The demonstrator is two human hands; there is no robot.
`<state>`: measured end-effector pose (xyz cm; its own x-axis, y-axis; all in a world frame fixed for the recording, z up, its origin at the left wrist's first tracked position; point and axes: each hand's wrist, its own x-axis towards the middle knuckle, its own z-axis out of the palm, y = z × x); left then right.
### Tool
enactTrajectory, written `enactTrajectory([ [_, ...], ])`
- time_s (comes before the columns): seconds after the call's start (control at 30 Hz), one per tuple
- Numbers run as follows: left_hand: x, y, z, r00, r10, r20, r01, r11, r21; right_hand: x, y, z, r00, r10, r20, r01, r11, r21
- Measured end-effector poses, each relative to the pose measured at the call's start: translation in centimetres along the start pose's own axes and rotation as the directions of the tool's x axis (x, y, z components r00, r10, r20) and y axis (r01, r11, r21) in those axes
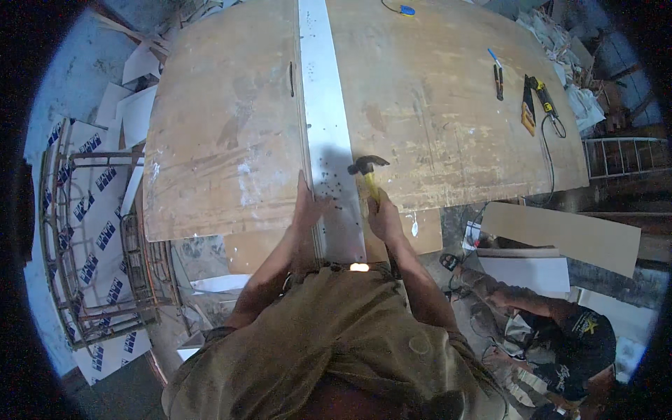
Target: The person aligns a white panel against a wooden frame, marks it with a pencil, and hammers nails through the panel and into the frame to secure it.
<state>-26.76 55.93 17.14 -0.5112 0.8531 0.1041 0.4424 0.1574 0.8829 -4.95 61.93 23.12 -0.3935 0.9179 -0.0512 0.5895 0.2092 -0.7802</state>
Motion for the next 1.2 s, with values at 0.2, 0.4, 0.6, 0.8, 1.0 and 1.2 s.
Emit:
enactTrajectory([
  [0.2,-3.1,-8.8,0.4,0.977,-0.186,0.104,0.208,0.721,-0.661,0.6,-10.5,-0.4,0.999,-0.008,0.052,0.002,0.993,0.115],
  [0.4,-2.7,-1.1,1.1,0.995,0.079,-0.066,-0.075,0.995,0.061,1.4,-4.0,4.1,0.963,-0.003,0.268,0.094,0.940,-0.328],
  [0.6,-2.2,-0.2,1.1,0.979,-0.188,0.073,0.189,0.982,-0.004,0.9,-6.0,2.6,0.985,-0.175,-0.004,0.173,0.979,-0.108],
  [0.8,-2.7,-13.8,1.8,0.924,-0.369,0.103,0.383,0.884,-0.269,1.1,-7.7,4.5,0.967,-0.133,0.217,0.162,0.979,-0.121],
  [1.0,-1.0,-1.4,2.1,0.982,0.147,-0.117,-0.148,0.989,0.005,2.5,-3.4,2.2,0.962,-0.089,0.260,0.165,0.943,-0.289],
  [1.2,-2.2,-0.7,0.1,0.997,-0.072,0.021,0.070,0.996,0.059,1.7,-4.0,3.3,0.933,-0.041,0.358,0.160,0.937,-0.310],
])
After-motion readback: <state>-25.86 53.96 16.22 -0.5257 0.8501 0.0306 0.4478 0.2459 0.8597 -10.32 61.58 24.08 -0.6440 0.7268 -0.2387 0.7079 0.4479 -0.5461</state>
